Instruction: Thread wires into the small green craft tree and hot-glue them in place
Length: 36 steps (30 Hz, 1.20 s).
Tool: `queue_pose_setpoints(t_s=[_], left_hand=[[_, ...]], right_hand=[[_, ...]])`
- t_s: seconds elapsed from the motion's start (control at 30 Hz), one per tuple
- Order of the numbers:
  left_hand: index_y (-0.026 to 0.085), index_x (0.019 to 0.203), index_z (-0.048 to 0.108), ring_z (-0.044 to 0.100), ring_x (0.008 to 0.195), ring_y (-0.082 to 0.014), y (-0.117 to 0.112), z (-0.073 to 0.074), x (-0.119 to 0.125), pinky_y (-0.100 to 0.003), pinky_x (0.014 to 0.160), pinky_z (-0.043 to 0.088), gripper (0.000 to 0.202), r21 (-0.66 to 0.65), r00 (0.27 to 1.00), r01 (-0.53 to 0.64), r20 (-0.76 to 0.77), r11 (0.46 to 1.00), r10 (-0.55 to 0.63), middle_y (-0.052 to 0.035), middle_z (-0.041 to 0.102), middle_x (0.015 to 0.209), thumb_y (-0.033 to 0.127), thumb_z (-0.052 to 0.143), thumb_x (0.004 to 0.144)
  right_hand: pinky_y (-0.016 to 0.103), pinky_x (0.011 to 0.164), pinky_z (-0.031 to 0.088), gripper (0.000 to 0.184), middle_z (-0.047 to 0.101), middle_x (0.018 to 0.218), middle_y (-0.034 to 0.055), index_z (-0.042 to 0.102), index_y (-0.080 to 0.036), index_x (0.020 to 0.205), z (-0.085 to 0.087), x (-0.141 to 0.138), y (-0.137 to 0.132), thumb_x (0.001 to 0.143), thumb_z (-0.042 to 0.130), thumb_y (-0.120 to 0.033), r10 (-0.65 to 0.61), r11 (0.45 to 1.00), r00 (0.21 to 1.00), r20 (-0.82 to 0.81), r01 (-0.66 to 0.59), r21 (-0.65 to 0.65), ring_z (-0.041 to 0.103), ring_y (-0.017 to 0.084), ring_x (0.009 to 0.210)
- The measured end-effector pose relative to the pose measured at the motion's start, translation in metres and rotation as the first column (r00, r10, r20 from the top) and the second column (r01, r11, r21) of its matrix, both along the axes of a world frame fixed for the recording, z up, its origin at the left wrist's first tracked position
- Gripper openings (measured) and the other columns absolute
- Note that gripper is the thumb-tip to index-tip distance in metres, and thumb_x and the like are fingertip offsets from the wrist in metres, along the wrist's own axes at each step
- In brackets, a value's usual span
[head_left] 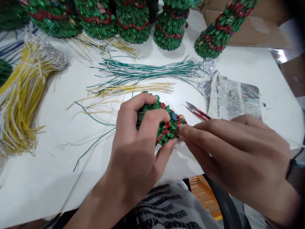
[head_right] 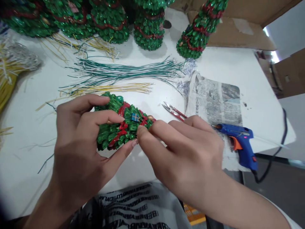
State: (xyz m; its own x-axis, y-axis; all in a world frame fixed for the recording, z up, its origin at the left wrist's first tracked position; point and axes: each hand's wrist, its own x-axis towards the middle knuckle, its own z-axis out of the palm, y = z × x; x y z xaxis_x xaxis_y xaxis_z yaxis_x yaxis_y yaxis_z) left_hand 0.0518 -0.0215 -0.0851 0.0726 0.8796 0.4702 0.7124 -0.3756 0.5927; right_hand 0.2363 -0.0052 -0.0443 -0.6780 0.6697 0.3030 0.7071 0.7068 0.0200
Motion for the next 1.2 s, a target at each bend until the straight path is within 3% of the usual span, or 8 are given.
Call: queue_pose_setpoints(t_s=[0.3,0.47,0.77,0.9,1.2], left_hand=[[0.017,0.106,0.055,0.054,0.118,-0.0279,0.0,0.0,0.0,-0.042,0.098,0.055,0.031,0.024,0.999,0.033,0.014,0.999,-0.033,-0.0149,0.051,0.122,0.019,0.068,0.078],[0.017,0.106,0.054,0.055,0.118,-0.0289,0.0,-0.001,-0.001,-0.042,0.098,0.055,0.031,0.03,0.999,0.035,0.022,0.999,-0.036,-0.0145,0.051,0.121,0.018,0.067,0.078],[0.016,0.107,0.055,0.054,0.116,-0.0268,-0.001,-0.001,-0.002,-0.04,0.098,0.054,0.032,0.043,0.999,0.049,0.014,0.998,-0.05,-0.0136,0.05,0.12,0.019,0.068,0.078],[0.017,0.107,0.054,0.054,0.115,-0.0265,0.0,-0.001,-0.002,-0.04,0.097,0.054,0.032,0.046,0.999,0.05,0.001,0.998,-0.05,-0.0131,0.051,0.12,0.02,0.068,0.078],[0.023,0.106,0.05,0.055,0.116,-0.0305,0.001,0.0,-0.003,-0.049,0.095,0.056,0.033,0.008,0.997,0.07,0.035,0.998,-0.07,-0.0121,0.05,0.121,0.019,0.066,0.078]], right_hand=[[0.033,0.054,0.026,0.012,0.068,0.072,-0.0003,0.067,-0.017,0.085,0.004,-0.008,0.007,0.09,0.056,-0.017,0.002,1.0,1.0,0.009,-0.002,-0.003,0.048,0.014,0.051],[0.032,0.054,0.026,0.022,0.056,0.059,-0.0032,0.06,-0.021,0.071,0.008,-0.009,0.011,0.092,0.051,-0.019,0.017,0.996,0.999,0.027,-0.015,-0.092,0.041,0.014,0.049],[0.03,0.055,0.024,0.017,0.056,0.06,-0.0031,0.055,-0.02,0.077,0.01,-0.007,0.024,0.093,0.048,-0.021,0.109,0.983,0.993,0.047,-0.101,-0.153,0.039,0.013,0.048],[0.031,0.053,0.02,0.013,0.058,0.057,-0.0031,0.052,-0.019,0.083,0.009,-0.005,0.027,0.094,0.047,-0.024,0.094,0.984,0.994,0.061,-0.084,-0.155,0.042,0.013,0.048],[0.031,0.055,0.018,0.015,0.052,0.057,-0.005,0.047,-0.022,0.077,0.016,-0.007,0.046,0.092,0.046,-0.022,0.248,0.928,0.968,0.051,-0.222,-0.301,0.038,0.012,0.047]])
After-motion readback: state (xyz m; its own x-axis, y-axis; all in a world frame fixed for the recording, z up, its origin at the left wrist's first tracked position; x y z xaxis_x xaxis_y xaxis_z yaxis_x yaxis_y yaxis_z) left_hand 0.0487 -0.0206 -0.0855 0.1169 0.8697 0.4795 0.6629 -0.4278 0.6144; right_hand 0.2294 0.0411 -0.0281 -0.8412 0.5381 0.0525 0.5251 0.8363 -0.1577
